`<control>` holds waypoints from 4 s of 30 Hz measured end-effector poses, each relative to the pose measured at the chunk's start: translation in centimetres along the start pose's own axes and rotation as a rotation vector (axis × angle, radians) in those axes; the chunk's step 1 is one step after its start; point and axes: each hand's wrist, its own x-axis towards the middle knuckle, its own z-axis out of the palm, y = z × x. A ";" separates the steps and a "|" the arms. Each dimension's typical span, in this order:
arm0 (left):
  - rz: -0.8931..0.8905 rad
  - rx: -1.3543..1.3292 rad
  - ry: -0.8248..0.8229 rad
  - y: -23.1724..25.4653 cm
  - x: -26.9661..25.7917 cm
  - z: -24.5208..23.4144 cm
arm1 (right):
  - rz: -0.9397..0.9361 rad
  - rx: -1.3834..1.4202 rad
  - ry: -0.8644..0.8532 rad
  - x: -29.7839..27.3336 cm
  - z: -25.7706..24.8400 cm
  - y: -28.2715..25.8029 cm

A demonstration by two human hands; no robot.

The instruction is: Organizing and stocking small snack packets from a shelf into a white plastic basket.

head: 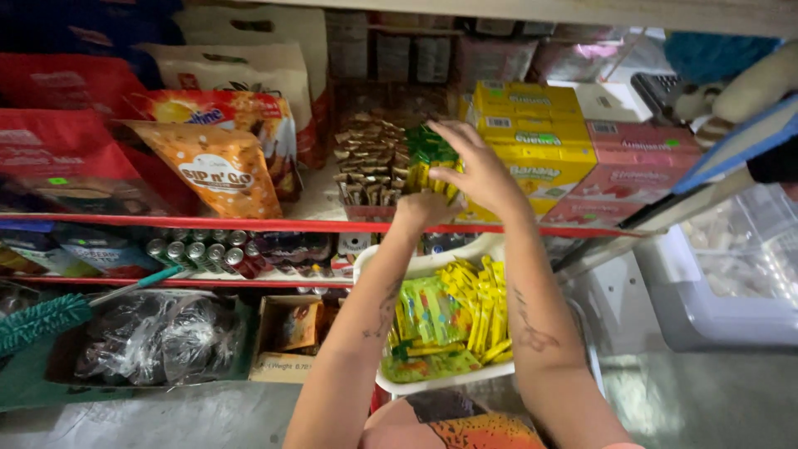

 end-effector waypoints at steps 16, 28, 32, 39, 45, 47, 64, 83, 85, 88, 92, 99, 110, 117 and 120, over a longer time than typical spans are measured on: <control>-0.289 -0.203 -0.240 6.4 -4.5 -12.6 | 0.367 0.561 0.026 -14.5 0.9 5.4; 0.092 -0.178 0.203 12.3 -14.6 -12.9 | 0.431 -0.279 -0.455 -22.3 23.8 24.7; -0.105 -0.301 -0.005 9.9 -17.9 -7.9 | 0.519 -0.261 -0.552 -21.2 24.8 23.5; -0.308 -0.457 0.034 6.8 -20.7 -1.5 | 0.483 -0.172 -0.664 -17.1 15.1 14.4; -0.392 -1.064 0.082 6.5 -20.4 -3.1 | 0.575 0.934 0.146 -18.4 8.7 12.8; -0.448 -1.273 0.042 7.8 -19.2 -7.7 | 0.558 1.080 0.272 -18.4 8.3 12.2; -0.176 -0.586 0.840 9.7 -8.3 -21.9 | 0.417 0.800 0.381 -12.9 7.8 5.1; -0.424 -0.437 0.506 8.0 -3.5 -12.3 | 0.608 0.360 0.163 -7.4 7.8 4.7; -0.396 -0.522 0.550 7.6 -3.6 -12.0 | 0.641 0.360 0.163 -7.9 8.5 5.8; -0.319 -0.519 0.577 7.2 -3.5 -11.8 | 0.210 0.120 0.263 -8.7 9.8 7.7; -0.391 -0.326 0.448 7.0 -3.1 -11.6 | 0.374 0.177 0.209 -9.0 9.9 7.7; -0.359 -0.177 0.466 6.6 -4.4 -10.9 | 0.523 0.586 0.066 -12.3 7.0 7.4; -0.237 -0.173 0.580 7.1 -7.0 -12.2 | 0.807 -0.296 -0.685 -19.8 16.4 18.4; -0.220 -0.295 0.566 6.3 -8.4 -11.6 | 0.706 -0.524 -0.845 -20.9 18.0 19.7; -0.214 -0.306 0.566 6.7 -9.0 -12.7 | 0.609 -0.635 -0.827 -22.6 18.6 20.5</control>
